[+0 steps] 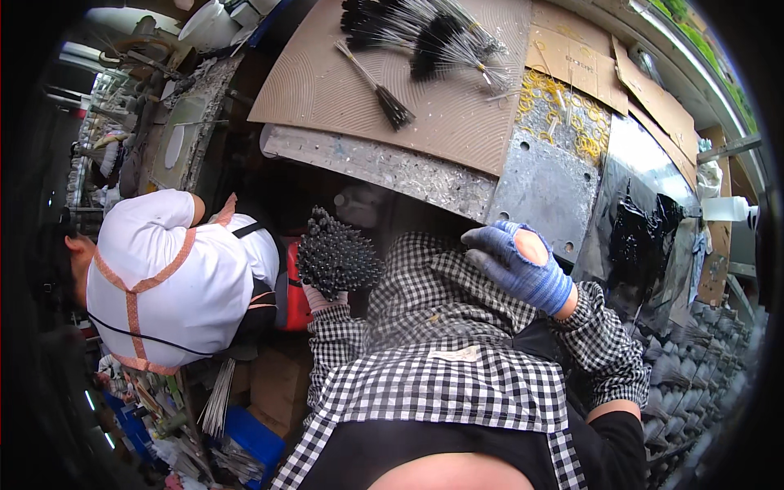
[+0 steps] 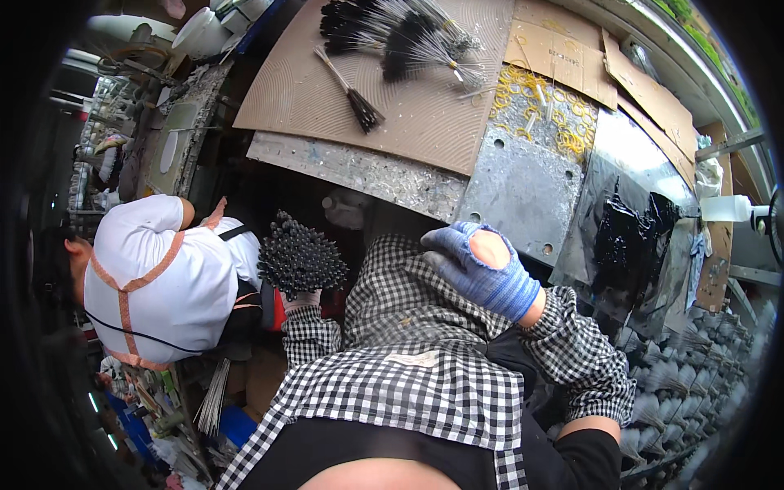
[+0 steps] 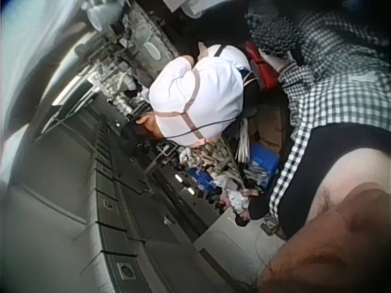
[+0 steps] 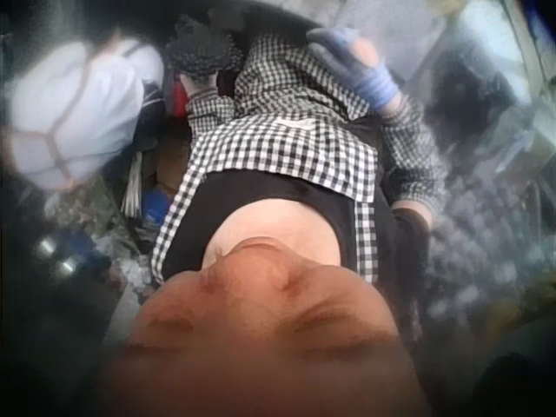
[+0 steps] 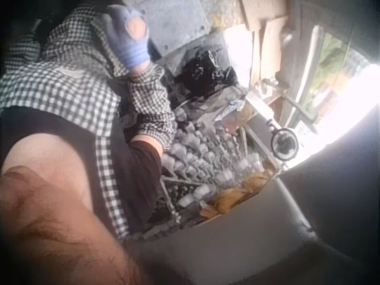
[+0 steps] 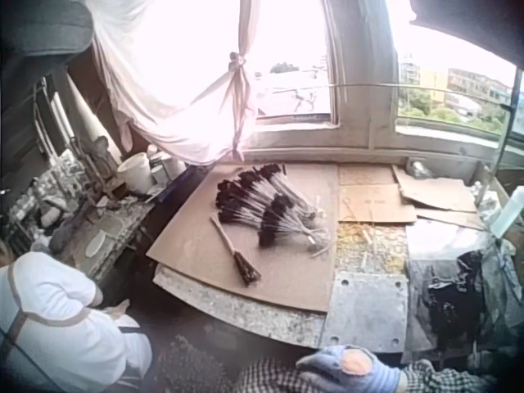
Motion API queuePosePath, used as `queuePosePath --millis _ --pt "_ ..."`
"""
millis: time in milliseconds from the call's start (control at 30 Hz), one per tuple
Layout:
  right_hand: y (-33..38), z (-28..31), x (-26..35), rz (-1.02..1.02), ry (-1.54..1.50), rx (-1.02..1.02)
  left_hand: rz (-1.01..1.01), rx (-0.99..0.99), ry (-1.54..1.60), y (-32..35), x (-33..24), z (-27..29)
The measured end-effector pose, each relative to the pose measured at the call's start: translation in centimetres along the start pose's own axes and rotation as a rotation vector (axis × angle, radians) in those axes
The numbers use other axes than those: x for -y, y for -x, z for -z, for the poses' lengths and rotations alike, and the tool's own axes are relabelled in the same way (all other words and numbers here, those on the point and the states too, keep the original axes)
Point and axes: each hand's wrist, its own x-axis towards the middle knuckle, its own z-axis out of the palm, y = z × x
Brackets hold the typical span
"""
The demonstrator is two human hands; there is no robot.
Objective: The recorder dips bundles of shuttlecock feathers into black adhesive to assemble them.
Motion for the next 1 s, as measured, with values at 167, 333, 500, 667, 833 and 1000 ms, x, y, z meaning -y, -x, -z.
queuePosePath --millis 167,333,500,667,833,1000 --pt "3.3 0.0 0.0 -0.144 -0.053 -0.001 -0.090 0.000 -0.424 -0.5 -0.2 -3.2" --pt "4.8 1.9 1.6 -0.256 -0.289 -0.222 -0.125 0.039 -0.027 0.8 0.8 -17.0" --pt "1.1 3.9 3.4 0.221 -0.001 -0.369 -0.511 0.686 -0.500 7.5 4.5 -32.4" --pt "-0.3 5.5 0.5 0.149 -0.473 -0.329 -0.331 1.258 -0.872 9.2 10.6 -39.9" --pt "1.1 8.8 -0.8 0.156 -0.098 -0.741 -0.651 1.585 -0.784 9.5 9.7 -49.3" --pt "0.6 4.2 -9.5 0.166 0.001 -0.999 -1.297 1.992 -1.347 10.5 13.0 -50.0"
